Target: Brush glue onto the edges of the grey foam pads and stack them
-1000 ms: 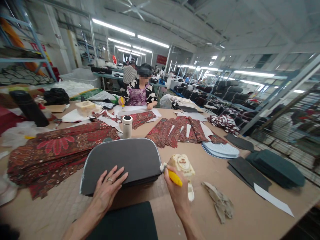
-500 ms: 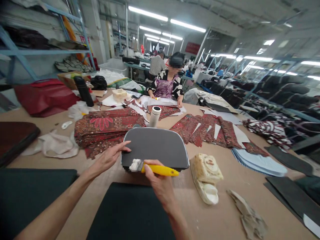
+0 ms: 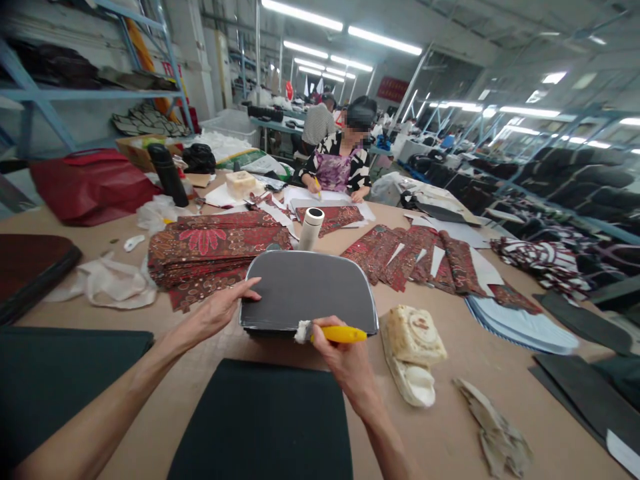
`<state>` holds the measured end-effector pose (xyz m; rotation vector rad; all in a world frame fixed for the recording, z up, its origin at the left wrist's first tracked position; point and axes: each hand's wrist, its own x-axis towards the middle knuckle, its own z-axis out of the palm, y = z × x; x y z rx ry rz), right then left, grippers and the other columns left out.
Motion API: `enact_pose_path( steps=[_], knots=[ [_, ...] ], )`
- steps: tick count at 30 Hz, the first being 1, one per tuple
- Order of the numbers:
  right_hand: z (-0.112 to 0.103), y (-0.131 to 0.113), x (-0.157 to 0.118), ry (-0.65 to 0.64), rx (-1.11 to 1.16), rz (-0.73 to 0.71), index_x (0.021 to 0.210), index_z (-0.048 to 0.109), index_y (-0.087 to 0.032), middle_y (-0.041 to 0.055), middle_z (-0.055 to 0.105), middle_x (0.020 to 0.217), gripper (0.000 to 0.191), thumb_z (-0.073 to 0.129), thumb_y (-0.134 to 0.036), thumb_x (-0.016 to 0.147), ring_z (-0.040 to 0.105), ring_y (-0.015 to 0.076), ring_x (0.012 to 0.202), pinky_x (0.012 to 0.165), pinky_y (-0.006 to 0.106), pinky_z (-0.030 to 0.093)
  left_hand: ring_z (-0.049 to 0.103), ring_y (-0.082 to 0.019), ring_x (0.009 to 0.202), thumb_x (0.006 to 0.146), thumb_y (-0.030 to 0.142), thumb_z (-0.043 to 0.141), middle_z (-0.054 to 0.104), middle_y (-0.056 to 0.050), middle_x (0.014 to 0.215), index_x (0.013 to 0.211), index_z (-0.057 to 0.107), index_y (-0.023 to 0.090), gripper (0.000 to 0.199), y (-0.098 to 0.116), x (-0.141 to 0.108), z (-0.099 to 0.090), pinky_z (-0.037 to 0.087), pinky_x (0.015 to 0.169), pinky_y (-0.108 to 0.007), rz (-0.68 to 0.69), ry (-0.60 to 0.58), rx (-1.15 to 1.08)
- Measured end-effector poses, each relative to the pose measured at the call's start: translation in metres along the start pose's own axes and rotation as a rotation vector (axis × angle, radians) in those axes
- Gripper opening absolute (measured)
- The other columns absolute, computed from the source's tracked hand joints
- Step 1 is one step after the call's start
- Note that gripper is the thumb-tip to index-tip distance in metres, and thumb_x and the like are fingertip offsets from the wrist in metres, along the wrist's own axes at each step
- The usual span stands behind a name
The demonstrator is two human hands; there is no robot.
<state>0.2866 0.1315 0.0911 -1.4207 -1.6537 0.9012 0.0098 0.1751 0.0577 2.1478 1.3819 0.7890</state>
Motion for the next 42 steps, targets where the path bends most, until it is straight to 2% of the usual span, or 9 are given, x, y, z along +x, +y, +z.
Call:
enact_pose_path(
  steps=[8, 11, 14, 19, 22, 24, 32, 38, 42],
  knots=[
    [-0.085, 0.040, -0.005, 0.288, -0.178, 0.052, 0.073, 0.067, -0.019, 0.0022, 0.066, 0.070, 0.029, 0.060, -0.047, 0.072, 0.061, 0.0179, 0.066, 0.064, 0.027, 0.047, 0.059, -0.015, 0.108, 0.085, 0.015, 0.024, 0.069, -0.005, 0.108, 0.135, 0.042, 0.014, 0.053, 0.000, 0.006, -0.002, 0.040, 0.101, -0.034, -0.025, -0.021, 0.055],
    [-0.098, 0.040, -0.013, 0.475, -0.183, 0.085, 0.071, 0.067, -0.018, 0.0019, 0.065, 0.067, 0.030, 0.063, -0.048, 0.069, 0.059, 0.0171, 0.062, 0.062, 0.028, 0.045, 0.060, -0.016, 0.106, 0.085, 0.017, 0.025, 0.069, -0.006, 0.107, 0.134, 0.043, 0.013, 0.052, 0.000, 0.006, -0.003, 0.041, 0.100, -0.035, -0.033, -0.029, 0.045],
    [-0.064, 0.018, -0.015, 0.497, 0.022, 0.150, 0.074, 0.067, -0.017, -0.0021, 0.054, 0.053, 0.033, 0.063, -0.050, 0.071, 0.049, 0.0123, 0.048, 0.050, 0.025, 0.040, 0.059, -0.015, 0.108, 0.081, 0.015, 0.028, 0.069, -0.006, 0.108, 0.134, 0.042, 0.012, 0.055, 0.000, 0.005, -0.002, 0.041, 0.100, -0.035, -0.042, -0.031, 0.039],
    [0.051, -0.032, -0.003, 0.089, 0.399, 0.127, 0.073, 0.066, -0.017, -0.0040, 0.051, 0.048, 0.035, 0.060, -0.052, 0.074, 0.046, 0.0099, 0.044, 0.045, 0.022, 0.038, 0.060, -0.014, 0.105, 0.082, 0.015, 0.026, 0.069, -0.006, 0.108, 0.134, 0.042, 0.012, 0.054, 0.000, 0.003, 0.000, 0.041, 0.099, -0.033, -0.038, -0.003, 0.039],
    [0.081, -0.039, 0.004, 0.049, 0.395, 0.079, 0.075, 0.066, -0.017, -0.0014, 0.059, 0.058, 0.034, 0.060, -0.050, 0.075, 0.052, 0.0111, 0.051, 0.052, 0.023, 0.042, 0.060, -0.015, 0.105, 0.084, 0.017, 0.025, 0.069, -0.006, 0.108, 0.134, 0.041, 0.012, 0.052, -0.001, 0.003, 0.001, 0.041, 0.099, -0.034, -0.025, 0.002, 0.055],
    [0.072, -0.030, 0.004, 0.089, 0.316, 0.078, 0.073, 0.066, -0.018, -0.0004, 0.061, 0.061, 0.034, 0.059, -0.051, 0.076, 0.054, 0.0121, 0.053, 0.054, 0.023, 0.043, 0.060, -0.015, 0.105, 0.084, 0.016, 0.025, 0.069, -0.006, 0.108, 0.134, 0.041, 0.013, 0.053, -0.001, 0.003, 0.001, 0.041, 0.099, -0.034, -0.016, 0.010, 0.059],
    [-0.036, 0.012, -0.010, 0.501, 0.005, 0.187, 0.070, 0.066, -0.016, -0.0023, 0.050, 0.045, 0.042, 0.062, -0.057, 0.070, 0.047, 0.0121, 0.043, 0.043, 0.023, 0.037, 0.059, -0.021, 0.105, 0.081, 0.021, 0.040, 0.067, -0.006, 0.110, 0.133, 0.044, 0.019, 0.052, 0.030, 0.003, -0.002, 0.041, 0.098, -0.039, -0.040, -0.048, 0.213],
    [-0.032, 0.025, 0.007, 0.283, 0.192, 0.141, 0.068, 0.062, -0.016, -0.0046, 0.045, 0.045, 0.041, 0.060, -0.057, 0.073, 0.039, 0.0086, 0.041, 0.041, 0.022, 0.032, 0.052, -0.027, 0.112, 0.071, 0.025, 0.065, 0.057, -0.011, 0.123, 0.132, 0.043, 0.019, 0.065, 0.046, -0.001, 0.014, 0.042, 0.096, -0.039, 0.054, -0.089, 0.349],
    [-0.078, 0.063, 0.008, 0.433, 0.100, 0.223, 0.054, 0.055, -0.017, -0.0035, 0.044, 0.042, 0.044, 0.062, -0.058, 0.069, 0.038, 0.0088, 0.039, 0.039, 0.022, 0.030, 0.055, -0.026, 0.110, 0.072, 0.019, 0.059, 0.060, -0.010, 0.117, 0.133, 0.041, 0.021, 0.063, 0.034, 0.003, 0.013, 0.044, 0.093, -0.038, 0.074, -0.093, 0.331]
  ],
)
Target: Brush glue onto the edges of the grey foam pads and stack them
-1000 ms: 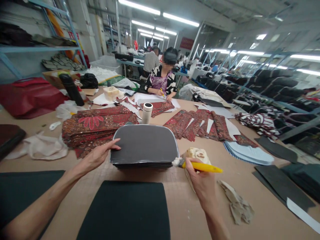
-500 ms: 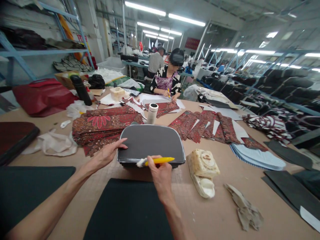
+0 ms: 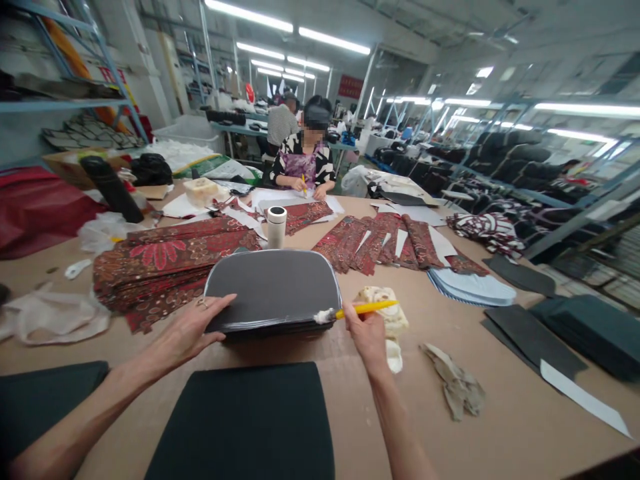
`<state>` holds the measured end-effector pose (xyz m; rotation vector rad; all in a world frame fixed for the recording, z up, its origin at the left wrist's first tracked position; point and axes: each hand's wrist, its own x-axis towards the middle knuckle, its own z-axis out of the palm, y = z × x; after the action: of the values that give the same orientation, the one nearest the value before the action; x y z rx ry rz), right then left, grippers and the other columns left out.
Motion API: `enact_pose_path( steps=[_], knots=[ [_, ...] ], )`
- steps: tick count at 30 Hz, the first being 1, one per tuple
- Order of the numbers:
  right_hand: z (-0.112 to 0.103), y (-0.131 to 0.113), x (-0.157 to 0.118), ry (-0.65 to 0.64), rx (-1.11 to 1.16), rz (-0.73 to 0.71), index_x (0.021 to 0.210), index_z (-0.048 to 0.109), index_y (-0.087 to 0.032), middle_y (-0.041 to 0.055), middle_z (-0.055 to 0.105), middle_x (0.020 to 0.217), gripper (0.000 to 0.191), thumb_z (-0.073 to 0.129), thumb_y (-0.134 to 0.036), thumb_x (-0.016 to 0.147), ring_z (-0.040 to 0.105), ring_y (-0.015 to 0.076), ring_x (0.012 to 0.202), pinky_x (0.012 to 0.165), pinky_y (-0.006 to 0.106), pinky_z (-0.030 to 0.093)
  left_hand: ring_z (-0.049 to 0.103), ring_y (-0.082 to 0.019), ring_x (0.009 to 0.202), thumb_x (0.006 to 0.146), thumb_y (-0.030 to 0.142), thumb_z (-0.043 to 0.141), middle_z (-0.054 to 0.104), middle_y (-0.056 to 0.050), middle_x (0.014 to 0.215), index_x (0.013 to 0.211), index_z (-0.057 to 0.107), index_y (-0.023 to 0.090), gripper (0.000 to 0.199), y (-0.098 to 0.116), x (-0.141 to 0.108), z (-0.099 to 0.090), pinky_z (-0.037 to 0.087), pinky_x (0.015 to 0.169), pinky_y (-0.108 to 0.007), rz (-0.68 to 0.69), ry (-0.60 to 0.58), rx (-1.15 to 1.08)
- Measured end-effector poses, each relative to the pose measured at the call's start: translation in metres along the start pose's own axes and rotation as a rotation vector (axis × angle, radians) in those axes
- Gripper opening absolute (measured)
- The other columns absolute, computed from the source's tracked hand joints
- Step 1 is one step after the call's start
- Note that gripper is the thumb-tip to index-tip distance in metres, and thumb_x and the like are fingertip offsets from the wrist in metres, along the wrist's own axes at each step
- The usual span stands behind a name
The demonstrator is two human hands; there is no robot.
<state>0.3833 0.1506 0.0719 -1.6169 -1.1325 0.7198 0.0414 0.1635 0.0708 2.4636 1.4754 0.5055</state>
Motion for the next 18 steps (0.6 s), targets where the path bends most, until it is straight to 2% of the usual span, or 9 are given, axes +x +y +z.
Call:
enact_pose_path(
  steps=[3, 5, 6, 7, 9, 11, 13, 15, 18],
  knots=[
    [-0.041, 0.013, 0.012, 0.175, -0.099, 0.033, 0.046, 0.049, -0.017, -0.0031, 0.042, 0.039, 0.049, 0.063, -0.059, 0.068, 0.038, 0.0091, 0.039, 0.039, 0.022, 0.029, 0.057, -0.025, 0.109, 0.075, 0.025, 0.057, 0.062, -0.009, 0.117, 0.134, 0.040, 0.022, 0.061, -0.008, 0.001, -0.004, 0.045, 0.093, -0.038, 0.004, -0.038, -0.050],
    [-0.056, 0.012, 0.010, 0.240, -0.066, 0.014, 0.055, 0.057, -0.015, -0.0032, 0.045, 0.042, 0.044, 0.065, -0.057, 0.068, 0.041, 0.0094, 0.040, 0.040, 0.022, 0.032, 0.059, -0.023, 0.107, 0.077, 0.027, 0.053, 0.064, -0.007, 0.115, 0.133, 0.040, 0.022, 0.057, -0.010, 0.001, -0.007, 0.045, 0.093, -0.036, -0.003, -0.052, -0.073],
    [-0.059, 0.009, 0.007, 0.242, -0.004, -0.004, 0.066, 0.063, -0.014, -0.0028, 0.050, 0.046, 0.041, 0.065, -0.055, 0.070, 0.044, 0.0099, 0.042, 0.043, 0.022, 0.036, 0.060, -0.023, 0.106, 0.077, 0.026, 0.051, 0.064, -0.007, 0.115, 0.131, 0.042, 0.021, 0.055, -0.009, 0.002, -0.007, 0.045, 0.093, -0.036, -0.005, -0.053, -0.071],
    [-0.060, 0.006, 0.003, 0.215, 0.076, -0.022, 0.081, 0.065, -0.014, -0.0020, 0.055, 0.052, 0.041, 0.063, -0.054, 0.072, 0.048, 0.0105, 0.045, 0.047, 0.023, 0.041, 0.060, -0.023, 0.105, 0.075, 0.022, 0.048, 0.064, -0.008, 0.114, 0.127, 0.045, 0.020, 0.052, -0.008, 0.003, -0.008, 0.045, 0.092, -0.036, -0.008, -0.046, -0.056],
    [-0.058, 0.002, -0.005, 0.083, 0.192, -0.056, 0.107, 0.060, -0.016, 0.0011, 0.065, 0.069, 0.046, 0.058, -0.052, 0.078, 0.056, 0.0121, 0.050, 0.056, 0.027, 0.048, 0.061, -0.022, 0.098, 0.068, 0.014, 0.042, 0.065, -0.008, 0.106, 0.112, 0.052, 0.019, 0.045, -0.004, 0.008, -0.011, 0.047, 0.088, -0.036, -0.019, -0.021, 0.000],
    [-0.056, 0.005, -0.008, -0.036, 0.181, -0.119, 0.116, 0.055, -0.019, 0.0059, 0.068, 0.085, 0.046, 0.053, -0.051, 0.082, 0.064, 0.0156, 0.060, 0.065, 0.033, 0.052, 0.061, -0.021, 0.085, 0.063, 0.011, 0.039, 0.063, -0.006, 0.091, 0.091, 0.054, 0.019, 0.033, 0.001, 0.016, -0.020, 0.049, 0.078, -0.034, -0.029, 0.027, 0.045],
    [-0.054, 0.014, -0.006, -0.055, 0.064, -0.249, 0.111, 0.058, -0.020, 0.0102, 0.067, 0.102, 0.042, 0.053, -0.050, 0.082, 0.067, 0.0216, 0.083, 0.078, 0.040, 0.052, 0.058, -0.020, 0.079, 0.067, 0.014, 0.039, 0.060, -0.005, 0.084, 0.077, 0.049, 0.021, 0.016, 0.006, 0.023, -0.037, 0.049, 0.073, -0.033, -0.010, 0.122, 0.034],
    [-0.053, 0.023, -0.001, -0.032, -0.102, -0.401, 0.107, 0.060, -0.020, 0.0126, 0.062, 0.117, 0.042, 0.061, -0.050, 0.076, 0.059, 0.0269, 0.109, 0.095, 0.046, 0.044, 0.057, -0.018, 0.086, 0.074, 0.021, 0.042, 0.060, -0.004, 0.089, 0.076, 0.047, 0.021, 0.005, 0.015, 0.025, -0.063, 0.049, 0.079, -0.032, 0.028, 0.242, -0.020],
    [-0.047, 0.025, 0.001, -0.023, -0.263, -0.554, 0.116, 0.056, -0.021, 0.0145, 0.054, 0.130, 0.056, 0.071, -0.046, 0.068, 0.046, 0.0297, 0.125, 0.104, 0.051, 0.033, 0.058, -0.017, 0.095, 0.078, 0.037, 0.052, 0.062, -0.002, 0.099, 0.081, 0.050, 0.021, 0.016, 0.037, 0.014, -0.108, 0.047, 0.089, -0.036, 0.044, 0.410, -0.113]
  ],
)
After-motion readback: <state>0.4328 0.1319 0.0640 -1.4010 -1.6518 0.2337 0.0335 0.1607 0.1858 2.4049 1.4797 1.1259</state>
